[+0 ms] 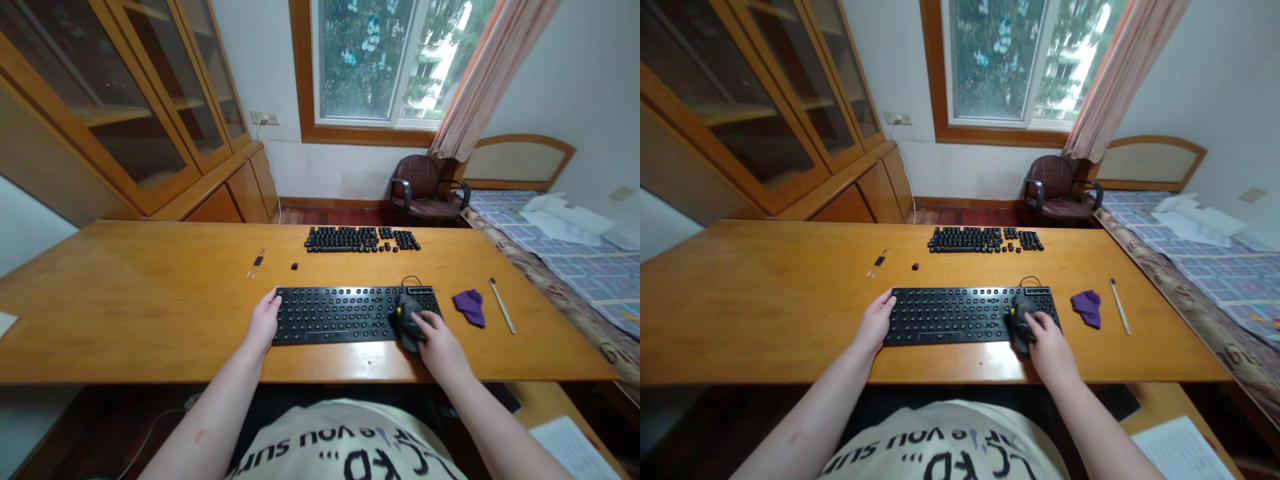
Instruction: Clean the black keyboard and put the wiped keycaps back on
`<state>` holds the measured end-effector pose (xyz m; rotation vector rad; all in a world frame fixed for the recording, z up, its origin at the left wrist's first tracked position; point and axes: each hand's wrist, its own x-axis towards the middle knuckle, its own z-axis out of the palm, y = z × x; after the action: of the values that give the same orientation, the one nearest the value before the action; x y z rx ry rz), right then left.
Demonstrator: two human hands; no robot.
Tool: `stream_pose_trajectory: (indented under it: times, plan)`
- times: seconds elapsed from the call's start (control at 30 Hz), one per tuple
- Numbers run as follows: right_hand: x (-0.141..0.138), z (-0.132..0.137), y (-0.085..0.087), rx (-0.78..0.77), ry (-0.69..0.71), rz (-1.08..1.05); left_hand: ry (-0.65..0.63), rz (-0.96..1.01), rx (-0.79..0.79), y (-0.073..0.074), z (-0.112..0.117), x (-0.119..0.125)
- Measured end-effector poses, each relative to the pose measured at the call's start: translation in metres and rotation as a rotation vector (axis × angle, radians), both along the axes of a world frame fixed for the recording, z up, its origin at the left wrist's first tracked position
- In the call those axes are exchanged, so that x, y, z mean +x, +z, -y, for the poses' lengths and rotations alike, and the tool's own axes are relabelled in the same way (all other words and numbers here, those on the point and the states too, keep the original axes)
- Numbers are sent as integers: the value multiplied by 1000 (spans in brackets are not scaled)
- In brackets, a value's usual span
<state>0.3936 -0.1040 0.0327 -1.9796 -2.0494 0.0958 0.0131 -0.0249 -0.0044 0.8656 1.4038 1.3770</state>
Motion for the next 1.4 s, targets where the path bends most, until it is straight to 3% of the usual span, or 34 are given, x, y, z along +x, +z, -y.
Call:
stream_pose_trajectory:
  times: [0.07,0.13,0.23,0.3,0.33,0.43,0.47,0.53,0.6,0.73,0.8,0.83,0.87,1.0,1.03,1.1,1.2,1.27,1.33,1.4]
  plan:
    - [32,1,16,15,-209,54,4,-12,-2,-1,0,0]
    - [55,-1,32,144,-404,61,4,-29,-1,-2,-1,0]
    - [59,-8,36,316,-496,23,15,-49,-3,-2,-1,0]
    - [40,-9,22,219,-365,-22,41,-64,-12,-1,-2,1]
    - [25,-8,12,162,-218,-52,51,-73,-16,-1,-2,1]
    - [-17,5,-11,114,441,-206,37,-86,-15,-1,-2,-1]
    - [-24,10,-14,108,579,-233,28,-86,-12,-2,-2,-1]
    - [-23,15,-14,128,658,-222,19,-78,-6,-3,-2,-2]
    - [0,12,-9,150,488,-148,27,-70,-1,-4,-2,-1]
    - [62,-3,0,405,-268,-38,52,-74,7,-1,-1,1]
    - [65,-4,0,501,-422,-39,46,-72,0,0,-1,2]
    - [55,-3,-1,498,-387,-57,40,-70,-3,0,-1,2]
    - [39,0,-2,448,-259,-102,37,-69,-5,0,-1,2]
    - [-42,16,-3,32,684,-432,41,-77,11,-2,-1,1]
    - [-54,18,-1,18,792,-509,38,-78,20,-2,-1,0]
    - [-64,15,0,149,777,-554,33,-78,34,-3,-1,0]
    - [-59,-3,-5,427,445,-473,33,-56,26,-2,-1,1]
    - [-64,-15,-9,412,329,-405,30,-29,9,-1,-1,2]
    - [-86,-18,-9,281,475,-365,32,-17,-4,1,-1,3]
    - [-116,-13,-3,104,817,-364,35,-21,-9,3,-1,4]
